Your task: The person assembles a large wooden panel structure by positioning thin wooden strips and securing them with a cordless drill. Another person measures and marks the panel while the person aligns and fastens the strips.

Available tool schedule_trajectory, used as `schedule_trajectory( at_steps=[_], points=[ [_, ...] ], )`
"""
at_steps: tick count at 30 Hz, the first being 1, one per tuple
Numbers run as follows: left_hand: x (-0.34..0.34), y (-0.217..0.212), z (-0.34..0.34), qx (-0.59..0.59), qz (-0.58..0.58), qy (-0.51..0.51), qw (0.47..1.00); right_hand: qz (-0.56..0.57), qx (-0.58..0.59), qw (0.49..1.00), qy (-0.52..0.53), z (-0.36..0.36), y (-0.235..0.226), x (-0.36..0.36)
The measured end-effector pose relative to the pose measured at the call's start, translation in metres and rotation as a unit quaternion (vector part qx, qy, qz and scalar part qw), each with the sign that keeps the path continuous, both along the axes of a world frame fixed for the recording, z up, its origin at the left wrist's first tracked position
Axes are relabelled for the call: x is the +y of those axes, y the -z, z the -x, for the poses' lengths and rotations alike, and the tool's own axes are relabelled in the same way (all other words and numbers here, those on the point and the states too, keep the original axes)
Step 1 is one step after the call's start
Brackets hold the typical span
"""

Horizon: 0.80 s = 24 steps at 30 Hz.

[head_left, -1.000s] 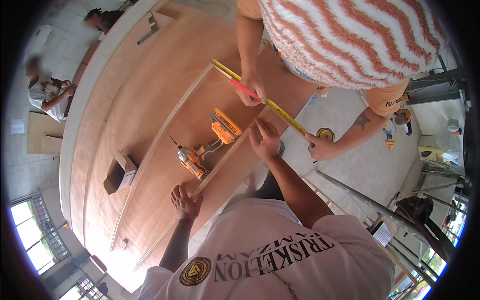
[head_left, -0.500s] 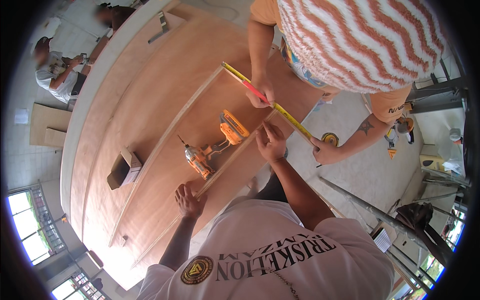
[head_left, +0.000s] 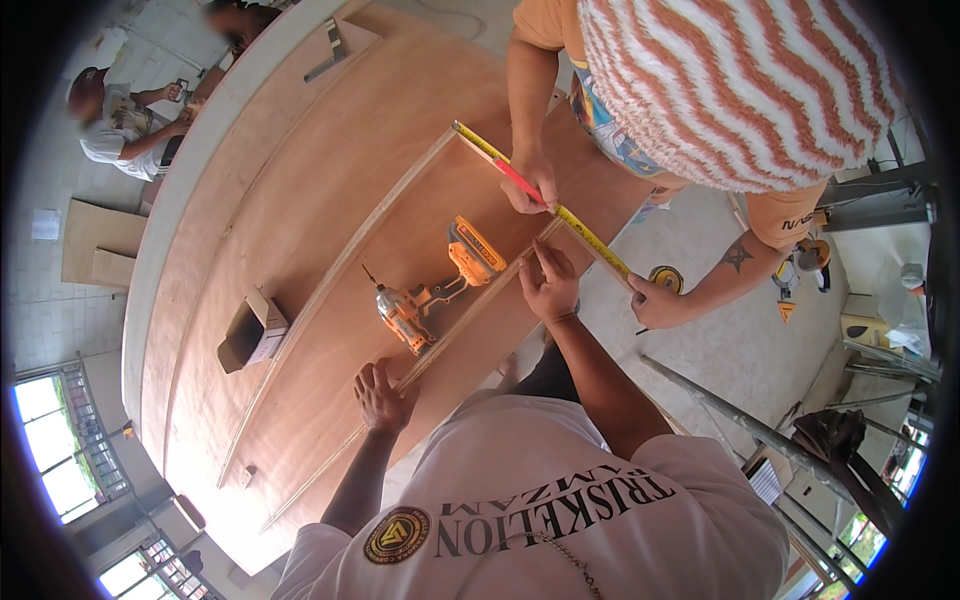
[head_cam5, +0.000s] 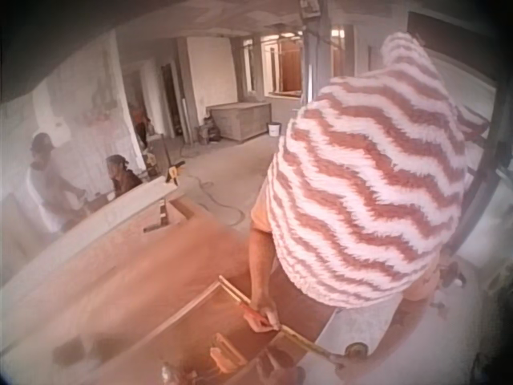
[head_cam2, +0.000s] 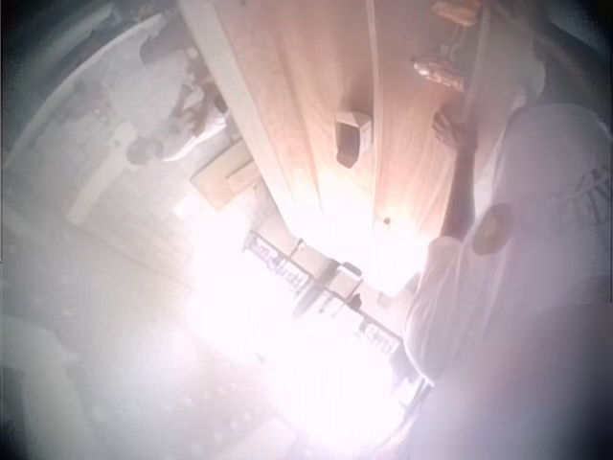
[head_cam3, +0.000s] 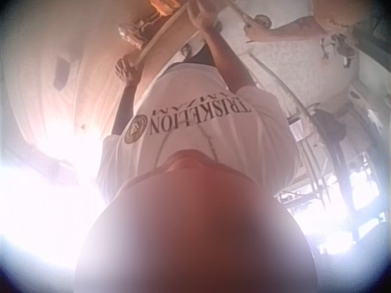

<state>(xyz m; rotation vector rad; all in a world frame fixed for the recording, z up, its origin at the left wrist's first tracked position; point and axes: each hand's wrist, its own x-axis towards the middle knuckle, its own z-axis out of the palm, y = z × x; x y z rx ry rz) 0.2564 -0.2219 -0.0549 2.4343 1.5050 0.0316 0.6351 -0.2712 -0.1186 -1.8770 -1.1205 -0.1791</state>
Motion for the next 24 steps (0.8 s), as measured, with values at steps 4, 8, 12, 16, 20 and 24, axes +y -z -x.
schedule_trajectory(
  at_steps=[4,8,12,16,20,24],
  points=[
    [-0.001,-0.005,-0.004,-0.003,-0.013,0.001,1.0,0.007,0.015,1.0,0.003,0.001,0.0,0.0],
    [-0.001,-0.004,-0.003,-0.007,-0.02,0.003,1.0,0.01,0.008,1.0,0.008,0.001,0.001,0.0],
    [-0.002,-0.004,-0.003,-0.009,-0.017,0.003,1.0,0.012,0.013,1.0,0.006,0.002,0.002,-0.001],
    [0.0,-0.008,-0.006,-0.009,-0.013,0.003,1.0,0.016,0.018,1.0,0.007,0.002,0.002,-0.001],
    [-0.001,-0.012,-0.01,0.0,0.002,-0.016,1.0,0.018,0.03,0.999,0.008,0.002,0.002,-0.001],
    [-0.002,-0.009,-0.008,-0.003,-0.004,-0.016,1.0,0.012,0.014,1.0,0.006,0.002,0.001,0.0]
  ],
)
